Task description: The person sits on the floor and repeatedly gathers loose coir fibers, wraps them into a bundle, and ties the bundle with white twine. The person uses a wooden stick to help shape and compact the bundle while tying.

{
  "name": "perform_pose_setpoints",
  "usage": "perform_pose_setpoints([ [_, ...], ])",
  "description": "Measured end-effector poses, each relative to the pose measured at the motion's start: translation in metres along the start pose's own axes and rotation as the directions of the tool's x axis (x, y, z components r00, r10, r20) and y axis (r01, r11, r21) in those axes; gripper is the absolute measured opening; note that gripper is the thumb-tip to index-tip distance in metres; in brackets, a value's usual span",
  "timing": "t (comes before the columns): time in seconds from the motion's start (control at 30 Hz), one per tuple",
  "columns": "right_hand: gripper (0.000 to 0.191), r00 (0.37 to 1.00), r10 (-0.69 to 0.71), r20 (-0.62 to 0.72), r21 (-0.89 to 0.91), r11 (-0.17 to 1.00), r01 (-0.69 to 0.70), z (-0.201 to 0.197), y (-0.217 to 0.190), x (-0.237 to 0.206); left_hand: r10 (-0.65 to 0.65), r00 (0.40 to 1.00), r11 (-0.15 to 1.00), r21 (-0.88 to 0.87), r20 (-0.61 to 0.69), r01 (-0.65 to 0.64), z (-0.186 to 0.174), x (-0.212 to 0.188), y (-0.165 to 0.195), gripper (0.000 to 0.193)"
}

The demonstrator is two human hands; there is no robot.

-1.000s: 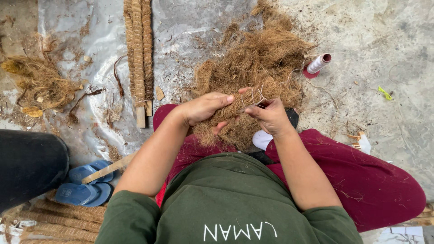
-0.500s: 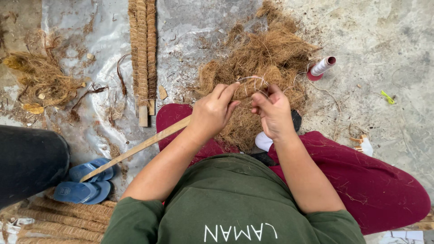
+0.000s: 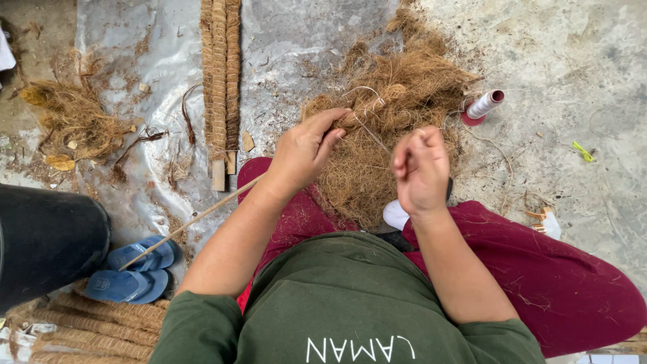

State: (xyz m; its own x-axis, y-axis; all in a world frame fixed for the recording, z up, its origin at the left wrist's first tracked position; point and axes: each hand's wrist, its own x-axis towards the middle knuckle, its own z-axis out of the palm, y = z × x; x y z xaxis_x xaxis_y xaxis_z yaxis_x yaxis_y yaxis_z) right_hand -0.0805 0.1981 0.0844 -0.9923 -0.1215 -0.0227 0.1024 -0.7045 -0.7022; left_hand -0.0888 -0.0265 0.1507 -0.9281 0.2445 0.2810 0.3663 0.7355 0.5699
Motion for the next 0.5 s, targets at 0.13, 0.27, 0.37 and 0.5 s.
perform_pose_setpoints([
  [0.13, 0.016, 0.979, 0.203, 0.001, -0.140, 0.970, -0.201, 0.011, 0.010, -0.004, -0.137, 0.982, 0.990, -0.028, 0.131, 0.141, 0.005, -0.006, 0.005, 0.031],
  [0.27, 0.014, 0.946, 0.320, 0.050, -0.243, 0.923, -0.299, 0.011, 0.006, -0.006, -0.101, 0.982, 0.992, -0.062, 0.159, 0.112, 0.008, -0.007, 0.008, 0.031],
  [0.37, 0.028, 0.939, 0.331, 0.090, -0.447, 0.856, -0.259, 0.008, 0.004, -0.011, -0.149, 0.972, 0.985, -0.055, 0.182, 0.161, 0.006, -0.002, 0.007, 0.033],
  [0.5, 0.031, 0.927, 0.321, 0.196, -0.439, 0.874, -0.209, 0.005, 0.015, -0.023, -0.216, 0.952, 0.969, -0.075, 0.215, 0.236, 0.005, 0.002, 0.009, 0.033],
])
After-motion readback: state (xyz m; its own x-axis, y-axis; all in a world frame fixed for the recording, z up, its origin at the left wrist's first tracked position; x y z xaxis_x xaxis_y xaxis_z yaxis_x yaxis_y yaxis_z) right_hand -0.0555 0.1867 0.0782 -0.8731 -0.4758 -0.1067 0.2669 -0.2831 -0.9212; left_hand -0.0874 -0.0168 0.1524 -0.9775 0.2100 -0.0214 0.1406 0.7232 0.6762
